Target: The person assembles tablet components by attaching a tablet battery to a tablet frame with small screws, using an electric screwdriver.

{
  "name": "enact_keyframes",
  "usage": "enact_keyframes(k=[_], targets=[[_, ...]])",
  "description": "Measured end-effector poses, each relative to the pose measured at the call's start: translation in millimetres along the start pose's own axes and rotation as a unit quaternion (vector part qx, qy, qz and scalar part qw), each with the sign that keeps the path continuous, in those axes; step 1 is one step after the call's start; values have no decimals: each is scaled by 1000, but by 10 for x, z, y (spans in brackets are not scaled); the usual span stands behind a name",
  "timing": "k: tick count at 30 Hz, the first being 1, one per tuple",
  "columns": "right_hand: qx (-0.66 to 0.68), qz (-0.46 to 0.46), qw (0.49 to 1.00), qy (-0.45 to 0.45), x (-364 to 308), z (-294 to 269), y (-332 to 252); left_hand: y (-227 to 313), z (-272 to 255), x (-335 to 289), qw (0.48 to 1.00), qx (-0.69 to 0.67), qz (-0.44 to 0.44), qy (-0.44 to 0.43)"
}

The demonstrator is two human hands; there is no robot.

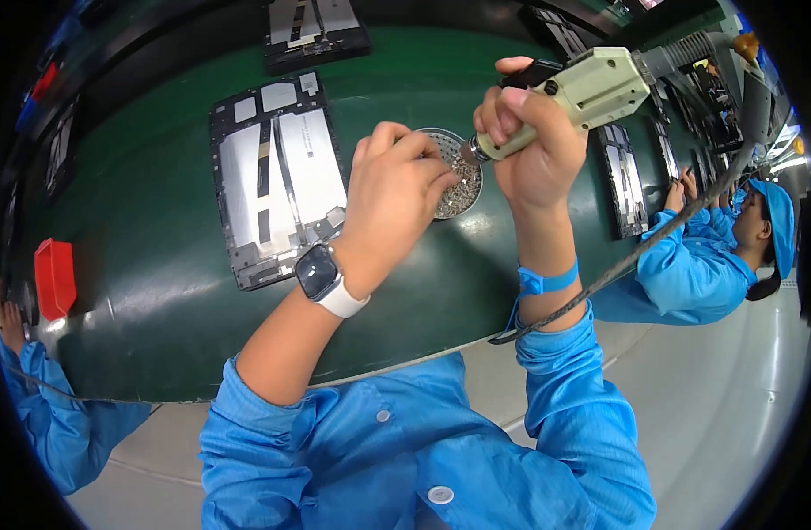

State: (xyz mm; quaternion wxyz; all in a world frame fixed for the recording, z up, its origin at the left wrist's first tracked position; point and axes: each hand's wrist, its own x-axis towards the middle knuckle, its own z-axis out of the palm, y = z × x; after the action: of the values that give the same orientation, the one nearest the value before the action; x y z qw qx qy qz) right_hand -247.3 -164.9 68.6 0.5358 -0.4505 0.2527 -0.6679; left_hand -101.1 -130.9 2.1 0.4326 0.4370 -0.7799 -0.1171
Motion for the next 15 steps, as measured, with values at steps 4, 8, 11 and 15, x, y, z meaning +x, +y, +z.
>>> enact_keyframes(k=[4,8,11,15], targets=[[-125,-36,991,8,78,-116,122,-3,-111,-51,997,-72,5,19],[-140,-16,990,20,131,-222,244,-70,-556,-199,995,-94,-20,-11],[-147,-28,988,27,173,-229,335,-87,-831,-415,999,23,-33,0],[-149,-37,988,33,193,-262,426,-55,-954,-649,994,96,-59,-17]])
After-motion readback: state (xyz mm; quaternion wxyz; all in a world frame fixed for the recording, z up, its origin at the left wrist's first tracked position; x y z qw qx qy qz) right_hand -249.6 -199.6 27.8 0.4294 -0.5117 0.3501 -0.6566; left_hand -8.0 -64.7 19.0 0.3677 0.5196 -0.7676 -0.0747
